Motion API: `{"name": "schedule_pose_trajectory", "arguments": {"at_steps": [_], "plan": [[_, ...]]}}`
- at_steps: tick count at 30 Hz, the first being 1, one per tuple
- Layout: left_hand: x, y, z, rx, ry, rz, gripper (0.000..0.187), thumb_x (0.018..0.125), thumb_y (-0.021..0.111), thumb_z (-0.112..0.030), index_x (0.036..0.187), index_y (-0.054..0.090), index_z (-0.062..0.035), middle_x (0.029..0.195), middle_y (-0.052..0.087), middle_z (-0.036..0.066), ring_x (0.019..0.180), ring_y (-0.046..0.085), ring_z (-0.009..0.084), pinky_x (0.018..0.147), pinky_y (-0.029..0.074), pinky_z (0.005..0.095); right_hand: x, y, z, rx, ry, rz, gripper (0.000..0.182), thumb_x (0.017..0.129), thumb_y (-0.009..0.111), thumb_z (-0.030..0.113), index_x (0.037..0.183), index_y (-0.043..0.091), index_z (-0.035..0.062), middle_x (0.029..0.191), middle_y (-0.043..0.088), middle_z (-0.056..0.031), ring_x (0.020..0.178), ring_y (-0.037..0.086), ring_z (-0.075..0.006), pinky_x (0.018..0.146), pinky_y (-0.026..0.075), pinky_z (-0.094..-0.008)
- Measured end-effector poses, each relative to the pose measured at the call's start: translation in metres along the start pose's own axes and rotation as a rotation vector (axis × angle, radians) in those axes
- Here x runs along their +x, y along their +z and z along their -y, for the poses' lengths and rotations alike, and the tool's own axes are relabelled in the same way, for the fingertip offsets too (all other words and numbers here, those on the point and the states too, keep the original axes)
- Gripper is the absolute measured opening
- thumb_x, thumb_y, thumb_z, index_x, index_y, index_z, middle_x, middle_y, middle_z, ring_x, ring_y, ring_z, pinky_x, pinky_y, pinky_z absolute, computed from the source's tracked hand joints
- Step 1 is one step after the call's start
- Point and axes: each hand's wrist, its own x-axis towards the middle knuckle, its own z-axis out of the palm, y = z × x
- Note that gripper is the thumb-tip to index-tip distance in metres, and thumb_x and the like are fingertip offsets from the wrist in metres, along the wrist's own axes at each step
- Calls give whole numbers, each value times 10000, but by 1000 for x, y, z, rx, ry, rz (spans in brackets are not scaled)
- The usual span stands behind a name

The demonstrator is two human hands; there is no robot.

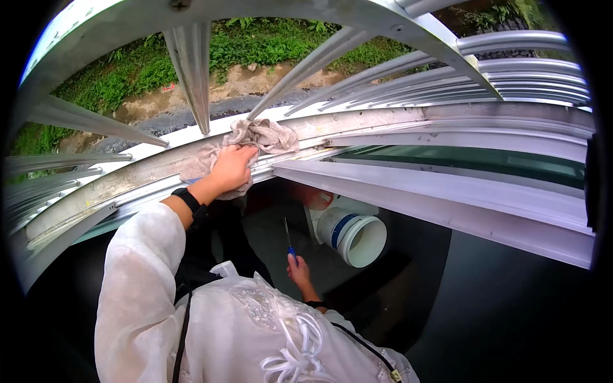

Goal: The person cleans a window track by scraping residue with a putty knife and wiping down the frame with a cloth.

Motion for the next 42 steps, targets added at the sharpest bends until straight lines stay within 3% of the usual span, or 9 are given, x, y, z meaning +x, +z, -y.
{"name": "schedule_pose_trajectory", "arguments": {"at_steps": [8,18,20,24,26,28,32,33,42], "plan": [[53,32,2,-45,-44,22,438,736,505,-145,1155,558,-32,841,630,233,826,587,407,799,435,492,16,-33,2,11,12,-83,431,884,550,468,981,558,49,598,552,-35,457,511,-112,394,397,-261],[124,85,-24,-125,77,46,402,761,485,-120,1146,591,-68,902,636,221,885,588,389,791,443,466,11,-58,-11,-65,-137,-106,402,887,564,446,933,570,47,609,555,-28,491,507,-99,446,394,-250],[125,93,-13,-508,141,-180,399,783,474,-85,1166,586,-83,929,643,199,880,605,332,794,459,403,9,-66,-18,-91,-134,-117,395,887,569,440,922,574,46,612,558,-31,499,508,-99,456,391,-248],[69,-28,-58,-713,-255,118,372,800,492,-72,1160,583,-56,1016,636,147,924,589,219,856,446,322,5,-84,-15,9,-64,-120,388,893,561,436,929,554,50,588,529,-25,463,489,-101,411,389,-256],[36,-43,-36,-723,-6,-93,362,787,509,-118,1133,603,-71,1004,643,153,952,600,299,851,457,352,11,-86,-14,76,-20,-116,397,896,549,446,927,543,50,579,517,-21,444,479,-104,386,383,-259],[2,-81,-28,-394,82,-170,359,788,552,-168,1130,600,-71,1011,634,159,957,590,317,862,454,370,13,-86,-4,55,-24,-119,408,898,536,456,941,551,50,585,534,-28,446,490,-106,383,383,-255],[-52,-71,-2,12,-91,250,307,817,552,-117,1102,594,-14,1068,607,179,988,557,362,860,453,406,17,-75,4,-86,-47,-77,417,897,531,463,965,561,53,598,557,-33,457,509,-105,398,397,-257],[-57,-55,4,76,181,64,281,795,541,-81,1057,608,-4,1049,611,175,981,556,355,855,452,419,15,-72,7,-119,-69,-52,418,894,536,463,975,564,54,604,564,-32,463,517,-105,405,403,-259],[-45,-28,-5,201,-108,-256,208,700,562,-47,900,583,5,848,574,162,828,558,352,754,451,436,6,-80,-8,-155,-80,-46,479,854,590,478,1024,585,30,644,599,-50,535,577,-138,509,466,-288]]}}
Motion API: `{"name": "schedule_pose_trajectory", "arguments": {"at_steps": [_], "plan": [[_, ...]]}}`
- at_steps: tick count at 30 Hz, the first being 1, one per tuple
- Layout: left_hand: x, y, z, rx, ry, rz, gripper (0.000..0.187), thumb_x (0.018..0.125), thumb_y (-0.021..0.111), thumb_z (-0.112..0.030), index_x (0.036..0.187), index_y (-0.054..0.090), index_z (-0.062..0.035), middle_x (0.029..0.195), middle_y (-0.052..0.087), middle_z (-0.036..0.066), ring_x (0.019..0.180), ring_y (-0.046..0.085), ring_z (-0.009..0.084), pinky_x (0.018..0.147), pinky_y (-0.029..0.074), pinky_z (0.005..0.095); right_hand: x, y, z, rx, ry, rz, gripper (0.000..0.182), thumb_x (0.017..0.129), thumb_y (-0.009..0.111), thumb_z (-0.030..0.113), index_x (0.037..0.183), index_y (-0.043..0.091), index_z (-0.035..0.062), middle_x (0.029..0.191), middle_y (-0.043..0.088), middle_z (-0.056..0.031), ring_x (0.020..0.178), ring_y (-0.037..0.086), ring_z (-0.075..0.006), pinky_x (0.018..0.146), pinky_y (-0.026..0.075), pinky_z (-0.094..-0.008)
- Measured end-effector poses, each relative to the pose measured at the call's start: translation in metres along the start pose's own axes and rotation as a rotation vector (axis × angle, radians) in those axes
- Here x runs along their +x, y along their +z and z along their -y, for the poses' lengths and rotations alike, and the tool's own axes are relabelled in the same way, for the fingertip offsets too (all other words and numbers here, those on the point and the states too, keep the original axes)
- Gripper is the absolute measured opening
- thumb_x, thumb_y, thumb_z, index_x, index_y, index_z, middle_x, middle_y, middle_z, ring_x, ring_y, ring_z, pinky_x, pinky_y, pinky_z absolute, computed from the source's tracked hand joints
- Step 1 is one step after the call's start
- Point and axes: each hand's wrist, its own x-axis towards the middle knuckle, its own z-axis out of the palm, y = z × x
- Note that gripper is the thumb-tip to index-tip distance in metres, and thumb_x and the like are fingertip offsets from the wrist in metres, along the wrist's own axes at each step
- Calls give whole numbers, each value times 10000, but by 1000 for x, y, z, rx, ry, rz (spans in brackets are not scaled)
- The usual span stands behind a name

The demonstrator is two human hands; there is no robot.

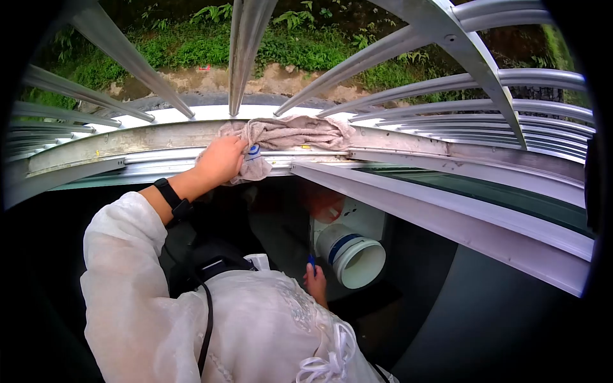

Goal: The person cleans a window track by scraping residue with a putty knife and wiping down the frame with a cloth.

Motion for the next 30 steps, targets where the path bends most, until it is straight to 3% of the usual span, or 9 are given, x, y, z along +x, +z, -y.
{"name": "schedule_pose_trajectory", "arguments": {"at_steps": [4,6,9,16,19,20,22,27,30], "plan": [[11,19,-11,51,-78,136,142,675,543,-2,816,534,1,846,570,168,836,563,353,717,468,414,-3,-1,-46,46,51,-70,457,890,535,476,950,584,26,629,592,-54,524,551,-129,497,435,-279],[9,40,-30,-158,89,61,200,665,548,6,864,536,2,856,572,163,842,565,348,738,472,411,1,0,-54,-14,17,-110,471,883,539,489,946,593,26,632,599,-59,528,556,-141,506,438,-289],[24,65,-55,-189,113,-56,317,692,539,22,1008,556,-5,875,582,153,876,570,355,770,475,412,-9,-6,-30,1,39,-88,409,888,561,431,888,582,22,577,546,-33,490,523,-135,474,418,-292],[74,69,-50,-270,-56,306,313,754,540,-24,1059,587,-78,998,628,165,969,576,332,787,478,385,12,5,-7,71,-57,-57,394,890,558,440,960,578,53,630,562,-29,493,502,-98,457,407,-256],[86,82,-19,-833,-7,257,241,840,547,-84,1075,598,-64,964,637,142,904,597,263,815,460,327,8,7,18,10,-126,-2,387,877,584,425,946,586,44,617,571,-24,495,521,-108,471,417,-263],[84,70,-20,-832,-1,263,241,840,547,-84,1075,598,-64,964,637,142,904,597,263,815,460,327,8,3,26,-36,-187,30,409,861,602,433,932,601,30,603,590,-29,505,553,-129,497,438,-282],[75,18,-30,-701,44,261,222,854,540,-84,1066,599,-56,951,640,125,878,598,237,801,461,316,-6,-4,62,90,-235,131,342,875,609,361,994,581,40,652,584,-10,503,516,-79,468,409,-234],[13,-63,2,-262,127,241,206,827,557,-80,1021,624,-62,958,633,150,900,585,341,778,478,387,-40,-1,170,314,-360,228,285,913,558,298,1064,541,56,713,572,-2,553,489,-41,435,354,-173],[-30,-76,28,-201,105,144,206,793,584,-75,990,639,-60,1021,618,148,944,568,351,796,472,393,-48,14,231,52,-515,161,388,909,545,308,1211,498,68,772,615,-72,625,578,-142,565,460,-273]]}}
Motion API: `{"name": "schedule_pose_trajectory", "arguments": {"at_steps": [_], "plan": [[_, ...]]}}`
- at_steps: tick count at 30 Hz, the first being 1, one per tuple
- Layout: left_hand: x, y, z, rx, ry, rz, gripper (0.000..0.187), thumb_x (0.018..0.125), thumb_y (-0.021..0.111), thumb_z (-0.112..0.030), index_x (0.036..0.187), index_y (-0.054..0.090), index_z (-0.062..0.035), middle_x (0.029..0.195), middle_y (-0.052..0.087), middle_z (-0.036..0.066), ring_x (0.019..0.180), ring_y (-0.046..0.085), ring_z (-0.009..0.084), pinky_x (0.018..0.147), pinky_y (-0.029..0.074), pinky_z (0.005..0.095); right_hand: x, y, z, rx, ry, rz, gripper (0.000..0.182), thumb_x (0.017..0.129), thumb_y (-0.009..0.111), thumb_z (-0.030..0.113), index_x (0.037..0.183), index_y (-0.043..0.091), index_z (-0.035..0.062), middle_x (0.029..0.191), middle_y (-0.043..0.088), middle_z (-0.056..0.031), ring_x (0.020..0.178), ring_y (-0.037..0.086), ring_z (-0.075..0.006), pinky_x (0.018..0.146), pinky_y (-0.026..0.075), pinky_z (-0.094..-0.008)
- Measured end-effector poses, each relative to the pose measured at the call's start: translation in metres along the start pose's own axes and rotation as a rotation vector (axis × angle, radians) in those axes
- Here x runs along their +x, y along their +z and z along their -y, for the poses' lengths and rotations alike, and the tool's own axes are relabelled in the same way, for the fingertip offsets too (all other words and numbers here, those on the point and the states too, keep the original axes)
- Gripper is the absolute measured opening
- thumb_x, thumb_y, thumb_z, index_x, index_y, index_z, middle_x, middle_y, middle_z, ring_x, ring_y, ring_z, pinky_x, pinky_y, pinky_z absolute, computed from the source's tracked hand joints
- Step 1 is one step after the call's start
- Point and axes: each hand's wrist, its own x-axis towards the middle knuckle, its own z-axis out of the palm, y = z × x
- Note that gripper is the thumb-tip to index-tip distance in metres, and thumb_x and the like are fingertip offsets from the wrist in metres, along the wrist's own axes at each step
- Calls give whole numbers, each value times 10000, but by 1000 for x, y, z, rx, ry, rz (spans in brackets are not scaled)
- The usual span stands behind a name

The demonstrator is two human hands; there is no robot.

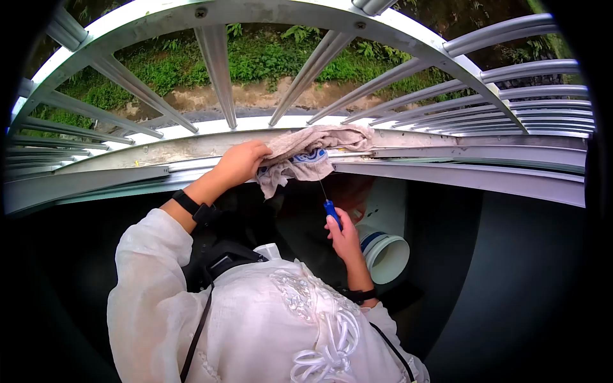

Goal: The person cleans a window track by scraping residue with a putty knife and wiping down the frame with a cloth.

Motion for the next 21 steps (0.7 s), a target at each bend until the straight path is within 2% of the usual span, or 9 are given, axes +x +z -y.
{"name": "schedule_pose_trajectory", "arguments": {"at_steps": [2,4,7,9,10,13,14,16,21], "plan": [[-21,-7,5,-8,-26,-46,205,774,600,-75,974,647,-59,1057,609,143,971,561,347,810,468,388,17,20,27,-133,-125,35,464,908,512,317,1324,419,135,904,635,-190,795,632,-345,714,486,-383],[-36,-12,4,232,133,-95,230,756,616,-78,982,641,-46,1064,600,129,1019,536,349,827,458,380,33,47,43,-264,-310,58,467,909,491,298,1344,387,162,1055,598,-245,961,566,-433,806,461,-435],[-36,-8,1,128,45,-96,283,749,628,-93,1027,614,-39,1020,610,135,1015,532,337,831,449,384,55,82,45,-433,-296,65,482,898,506,290,1348,381,171,1002,618,-226,870,628,-360,704,498,-417],[-35,3,-5,-34,-149,-67,284,779,627,-134,1034,593,-12,995,616,163,944,560,341,809,456,399,53,90,71,-51,243,240,452,894,512,290,1301,412,119,883,611,-157,704,637,-243,524,516,-379],[-33,11,-7,-136,-264,-26,283,808,622,-162,1034,584,4,981,618,182,899,578,349,787,466,407,52,99,68,-45,243,237,452,894,512,290,1301,412,119,883,611,-157,704,637,-243,524,516,-379],[-23,24,-25,-379,-522,62,423,838,629,-282,1104,539,36,959,626,211,864,621,298,747,490,383,42,128,56,749,494,269,353,898,509,311,1140,443,62,754,503,-50,572,565,-163,397,509,-320],[-20,25,-29,-440,-603,108,493,848,626,-311,1179,514,36,988,630,207,887,633,246,740,497,353,42,139,53,812,494,308,312,914,488,301,1120,449,69,789,537,-64,629,604,-185,470,538,-345],[-16,31,-23,-126,-394,236,592,814,638,-354,1284,469,-36,1000,631,218,921,622,336,794,487,398,41,152,69,818,438,378,279,944,424,303,1091,469,70,842,581,-80,697,636,-210,577,559,-381],[1,-7,-20,23,-494,571,691,799,608,-506,1278,478,-25,994,633,228,950,607,367,819,468,401,67,183,78,1006,455,452,328,975,325,320,1072,518,73,898,620,-94,772,644,-222,686,548,-405]]}}
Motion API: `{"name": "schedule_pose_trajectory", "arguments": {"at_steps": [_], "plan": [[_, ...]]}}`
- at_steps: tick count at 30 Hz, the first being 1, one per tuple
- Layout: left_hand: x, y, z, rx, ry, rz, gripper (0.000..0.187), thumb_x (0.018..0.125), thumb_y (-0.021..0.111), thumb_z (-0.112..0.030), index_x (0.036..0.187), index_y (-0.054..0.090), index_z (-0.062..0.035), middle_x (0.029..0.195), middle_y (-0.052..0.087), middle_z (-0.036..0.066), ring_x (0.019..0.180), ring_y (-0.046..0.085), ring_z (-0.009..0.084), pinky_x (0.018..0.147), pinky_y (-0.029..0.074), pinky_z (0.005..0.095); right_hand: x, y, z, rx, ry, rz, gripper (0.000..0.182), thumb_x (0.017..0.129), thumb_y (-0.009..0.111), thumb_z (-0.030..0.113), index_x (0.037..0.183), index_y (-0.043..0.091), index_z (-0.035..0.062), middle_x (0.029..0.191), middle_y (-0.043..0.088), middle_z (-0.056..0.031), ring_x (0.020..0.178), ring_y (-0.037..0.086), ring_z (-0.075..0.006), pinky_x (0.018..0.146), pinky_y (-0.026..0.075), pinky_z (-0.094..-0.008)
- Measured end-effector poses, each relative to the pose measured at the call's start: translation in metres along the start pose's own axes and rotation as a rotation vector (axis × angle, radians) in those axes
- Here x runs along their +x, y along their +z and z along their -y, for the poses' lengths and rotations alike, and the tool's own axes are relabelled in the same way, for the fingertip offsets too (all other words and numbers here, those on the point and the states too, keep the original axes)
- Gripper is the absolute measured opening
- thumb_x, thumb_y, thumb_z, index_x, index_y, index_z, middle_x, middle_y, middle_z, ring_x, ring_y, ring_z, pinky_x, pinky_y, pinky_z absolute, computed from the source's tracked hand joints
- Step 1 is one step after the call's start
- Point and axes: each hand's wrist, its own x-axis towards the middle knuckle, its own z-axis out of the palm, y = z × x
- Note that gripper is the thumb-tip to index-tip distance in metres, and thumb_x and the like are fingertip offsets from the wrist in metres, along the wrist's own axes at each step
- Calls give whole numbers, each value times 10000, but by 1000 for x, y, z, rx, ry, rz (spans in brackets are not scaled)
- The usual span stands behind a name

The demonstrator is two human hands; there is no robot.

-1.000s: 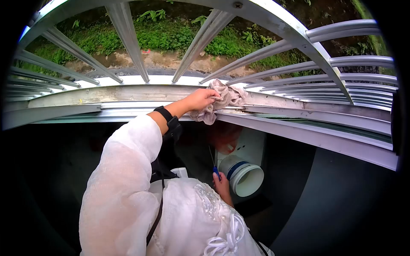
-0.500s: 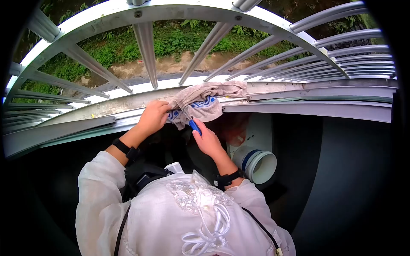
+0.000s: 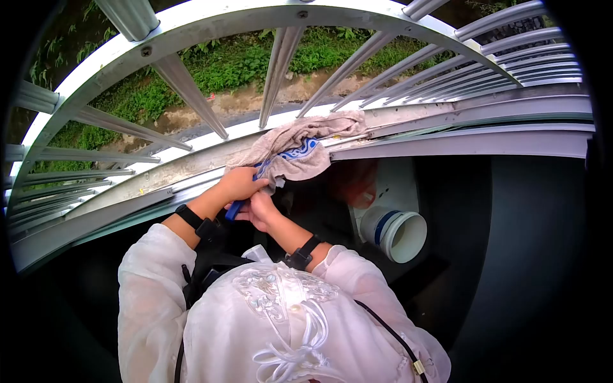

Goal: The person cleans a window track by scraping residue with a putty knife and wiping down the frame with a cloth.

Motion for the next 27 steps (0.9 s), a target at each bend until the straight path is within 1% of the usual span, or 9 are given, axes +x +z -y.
{"name": "schedule_pose_trajectory", "arguments": {"at_steps": [5,7,8,9,12,15,19,20,27], "plan": [[-38,-3,12,-100,-56,-358,665,812,567,-538,1186,537,10,995,620,259,919,593,426,828,466,416,15,24,4,254,-87,37,346,984,332,376,1123,488,99,983,604,-74,828,627,-202,688,535,-399],[-47,-11,18,-43,131,-303,682,827,563,-530,1241,490,8,1016,599,274,876,589,435,831,464,429,24,18,-3,277,-93,31,365,975,357,419,1130,483,113,1010,595,-64,850,620,-200,712,520,-399],[-48,-13,20,-1,239,-326,660,819,609,-487,1241,487,6,1028,593,249,815,610,361,750,494,401,27,16,-4,246,-88,23,384,964,372,446,1129,487,120,1008,594,-60,854,619,-203,748,499,-405],[-49,-17,20,8,240,-323,660,819,609,-487,1241,487,6,1028,593,249,815,610,361,750,494,401,29,13,-6,214,-82,15,403,953,386,473,1128,490,126,1007,593,-56,858,618,-206,785,478,-411],[-52,-22,23,-430,-86,-42,550,789,683,-363,1175,543,4,977,618,154,768,600,173,608,496,297,40,1,-5,59,-5,10,461,933,413,500,1165,479,107,1031,615,-74,911,609,-221,852,437,-412],[-44,-27,39,-232,13,121,475,835,638,-314,1227,539,-65,916,626,86,714,580,139,587,492,280,40,-8,10,-58,101,59,456,936,427,469,1191,467,92,1033,634,-96,946,604,-226,864,435,-391],[-20,-16,65,249,71,-204,348,837,579,-306,1001,597,-1,835,636,220,759,617,360,677,484,429,19,-18,14,-247,29,62,486,922,431,492,1217,446,106,1044,634,-101,954,605,-202,850,426,-372],[-26,-25,45,307,18,-200,426,830,581,-408,924,599,8,839,634,247,824,607,403,736,472,468,4,-21,17,-224,25,40,483,931,440,456,1253,413,97,1037,645,-125,939,616,-202,831,442,-345],[-7,-27,41,368,41,-107,519,840,554,-521,937,591,-12,781,627,231,757,597,413,684,466,483,-56,-103,15,-120,-23,-107,387,940,475,367,1223,448,104,1004,666,-123,872,641,-169,739,473,-276]]}}
